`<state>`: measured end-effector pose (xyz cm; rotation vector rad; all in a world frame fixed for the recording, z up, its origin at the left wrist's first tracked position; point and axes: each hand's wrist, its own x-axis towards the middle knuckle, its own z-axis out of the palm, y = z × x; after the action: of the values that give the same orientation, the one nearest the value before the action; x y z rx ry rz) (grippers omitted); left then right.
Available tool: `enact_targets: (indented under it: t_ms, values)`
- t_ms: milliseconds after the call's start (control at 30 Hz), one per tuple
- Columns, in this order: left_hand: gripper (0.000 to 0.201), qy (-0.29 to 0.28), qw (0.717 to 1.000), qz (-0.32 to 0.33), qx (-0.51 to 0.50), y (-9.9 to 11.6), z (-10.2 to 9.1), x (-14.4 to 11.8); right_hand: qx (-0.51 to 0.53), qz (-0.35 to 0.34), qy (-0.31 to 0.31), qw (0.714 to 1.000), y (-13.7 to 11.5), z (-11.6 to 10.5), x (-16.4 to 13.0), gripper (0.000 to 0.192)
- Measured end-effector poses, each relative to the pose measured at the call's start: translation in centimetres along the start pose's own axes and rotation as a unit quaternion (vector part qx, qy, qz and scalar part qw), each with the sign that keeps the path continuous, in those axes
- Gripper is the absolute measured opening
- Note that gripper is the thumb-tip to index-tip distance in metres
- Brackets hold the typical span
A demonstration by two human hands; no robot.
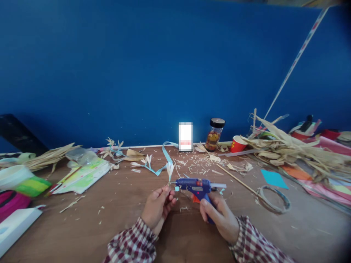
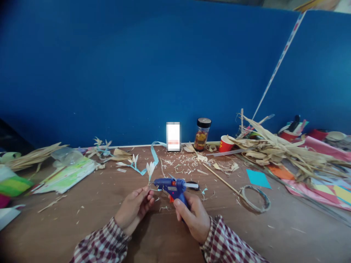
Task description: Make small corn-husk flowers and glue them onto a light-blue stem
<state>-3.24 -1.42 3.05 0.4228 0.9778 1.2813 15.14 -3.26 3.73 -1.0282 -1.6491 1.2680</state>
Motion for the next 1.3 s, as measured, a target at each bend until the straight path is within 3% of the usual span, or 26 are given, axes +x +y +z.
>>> enact_targets:
  t_ms: [333,533,967,1067,1133,1233,1300]
  values:
    - [0.017,0.001,0.999,0.003,0.039,-0.3,-0.4,0.4,-0.005,0.003,-0.003,1.0,0.0,0.0,0.0,0.032]
    - [0.024,0.015,0.993,0.05,0.109,-0.4,-0.5,0.7,-0.005,-0.005,0.0,1.0,0.1,0.0,0.1,0.031]
    - [0.023,0.01,0.988,0.066,0.137,-0.4,-0.5,0.4,-0.01,0.0,0.003,1.0,0.4,0.0,0.0,0.03]
    - [0.023,0.006,0.98,0.063,0.187,-0.5,-0.5,0.2,-0.025,0.01,0.035,0.999,0.4,-0.1,0.2,0.027]
    - [0.023,-0.01,0.972,0.076,0.221,-0.5,-0.4,0.0,-0.052,0.017,0.087,0.995,0.1,-0.3,0.6,0.029]
    - [0.022,-0.032,0.955,0.116,0.272,-0.7,-0.3,-0.4,-0.075,0.023,0.165,0.983,-0.6,-0.7,1.3,0.036]
    - [0.02,-0.047,0.934,0.149,0.321,-0.8,-0.2,-0.7,-0.068,0.033,0.184,0.98,-0.9,-1.0,1.9,0.037]
